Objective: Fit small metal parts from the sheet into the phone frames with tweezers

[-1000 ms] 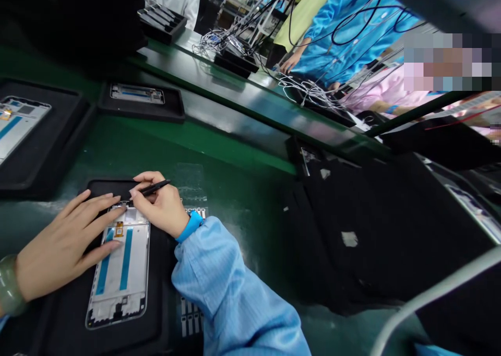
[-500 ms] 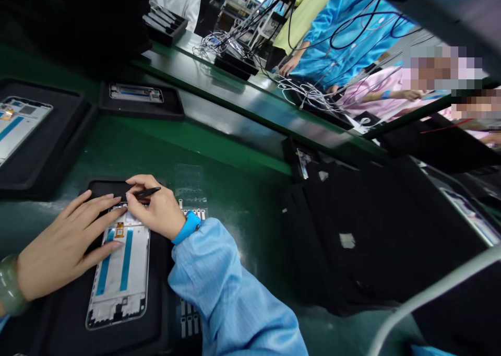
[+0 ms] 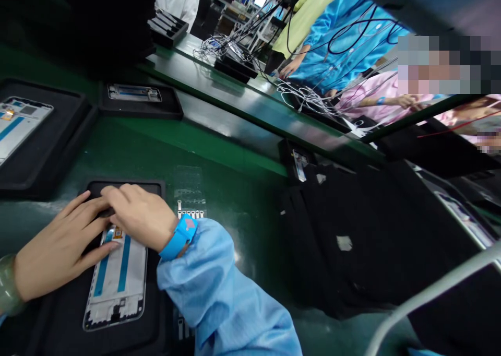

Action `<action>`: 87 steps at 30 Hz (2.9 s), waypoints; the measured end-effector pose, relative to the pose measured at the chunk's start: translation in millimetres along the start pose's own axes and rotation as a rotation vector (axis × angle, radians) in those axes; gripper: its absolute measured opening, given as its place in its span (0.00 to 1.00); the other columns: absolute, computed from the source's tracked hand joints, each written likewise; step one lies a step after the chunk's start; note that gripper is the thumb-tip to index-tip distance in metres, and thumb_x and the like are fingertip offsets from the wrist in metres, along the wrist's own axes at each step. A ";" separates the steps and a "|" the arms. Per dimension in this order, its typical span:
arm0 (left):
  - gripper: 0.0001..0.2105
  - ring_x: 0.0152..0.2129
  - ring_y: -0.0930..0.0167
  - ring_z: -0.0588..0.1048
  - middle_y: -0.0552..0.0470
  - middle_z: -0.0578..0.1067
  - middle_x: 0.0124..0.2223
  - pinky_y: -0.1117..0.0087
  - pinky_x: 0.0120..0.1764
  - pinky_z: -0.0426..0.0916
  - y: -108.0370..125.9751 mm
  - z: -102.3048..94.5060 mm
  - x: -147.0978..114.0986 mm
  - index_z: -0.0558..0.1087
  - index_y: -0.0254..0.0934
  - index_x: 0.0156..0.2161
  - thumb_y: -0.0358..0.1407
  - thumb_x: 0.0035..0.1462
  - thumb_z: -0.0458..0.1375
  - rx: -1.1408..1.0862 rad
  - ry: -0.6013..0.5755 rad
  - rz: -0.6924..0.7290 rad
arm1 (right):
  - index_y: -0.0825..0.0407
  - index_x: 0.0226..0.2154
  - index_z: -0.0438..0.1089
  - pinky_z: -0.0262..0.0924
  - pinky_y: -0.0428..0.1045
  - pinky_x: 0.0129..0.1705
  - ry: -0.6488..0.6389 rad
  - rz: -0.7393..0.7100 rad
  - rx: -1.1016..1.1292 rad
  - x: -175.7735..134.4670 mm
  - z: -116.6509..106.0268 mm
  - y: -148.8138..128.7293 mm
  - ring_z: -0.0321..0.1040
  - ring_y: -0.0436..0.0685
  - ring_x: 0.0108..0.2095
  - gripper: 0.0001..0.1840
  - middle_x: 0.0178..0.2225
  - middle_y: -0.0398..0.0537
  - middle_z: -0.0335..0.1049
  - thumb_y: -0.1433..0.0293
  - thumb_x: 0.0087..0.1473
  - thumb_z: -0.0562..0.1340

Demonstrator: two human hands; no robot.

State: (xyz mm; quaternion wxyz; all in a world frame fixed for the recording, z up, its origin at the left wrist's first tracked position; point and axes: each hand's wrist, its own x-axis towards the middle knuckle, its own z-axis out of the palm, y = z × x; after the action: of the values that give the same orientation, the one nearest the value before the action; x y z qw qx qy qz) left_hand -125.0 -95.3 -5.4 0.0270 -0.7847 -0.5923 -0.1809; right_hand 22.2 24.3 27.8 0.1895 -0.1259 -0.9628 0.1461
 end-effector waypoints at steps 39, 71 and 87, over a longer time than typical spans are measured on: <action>0.24 0.56 0.59 0.66 0.42 0.69 0.57 0.50 0.62 0.52 -1.1 0.7 -1.6 0.67 0.37 0.57 0.48 0.60 0.52 -0.026 -0.035 -0.034 | 0.50 0.38 0.67 0.71 0.47 0.36 0.251 0.519 0.711 -8.3 13.4 19.6 0.74 0.51 0.33 0.10 0.32 0.44 0.72 0.64 0.53 0.62; 0.24 0.56 0.59 0.66 0.41 0.69 0.57 0.50 0.62 0.52 -1.5 0.4 -1.2 0.66 0.36 0.57 0.47 0.60 0.53 -0.016 -0.037 -0.024 | 0.50 0.37 0.69 0.71 0.47 0.36 0.259 0.474 0.660 -8.8 15.5 19.7 0.74 0.52 0.33 0.09 0.33 0.45 0.73 0.64 0.53 0.63; 0.26 0.55 0.63 0.68 0.48 0.70 0.58 0.53 0.59 0.61 -2.2 13.1 -5.3 0.61 0.44 0.61 0.47 0.59 0.54 0.011 0.050 -0.012 | 0.51 0.35 0.68 0.70 0.47 0.34 0.346 0.436 0.551 -12.8 23.4 22.5 0.73 0.52 0.30 0.08 0.30 0.45 0.73 0.65 0.54 0.61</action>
State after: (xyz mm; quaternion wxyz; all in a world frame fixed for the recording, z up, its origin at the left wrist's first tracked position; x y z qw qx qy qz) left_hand -125.0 -96.2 -19.7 0.0452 -0.7761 -0.5972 -0.1975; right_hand 28.5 35.9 -4.5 0.3403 -0.2948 -0.7920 0.4124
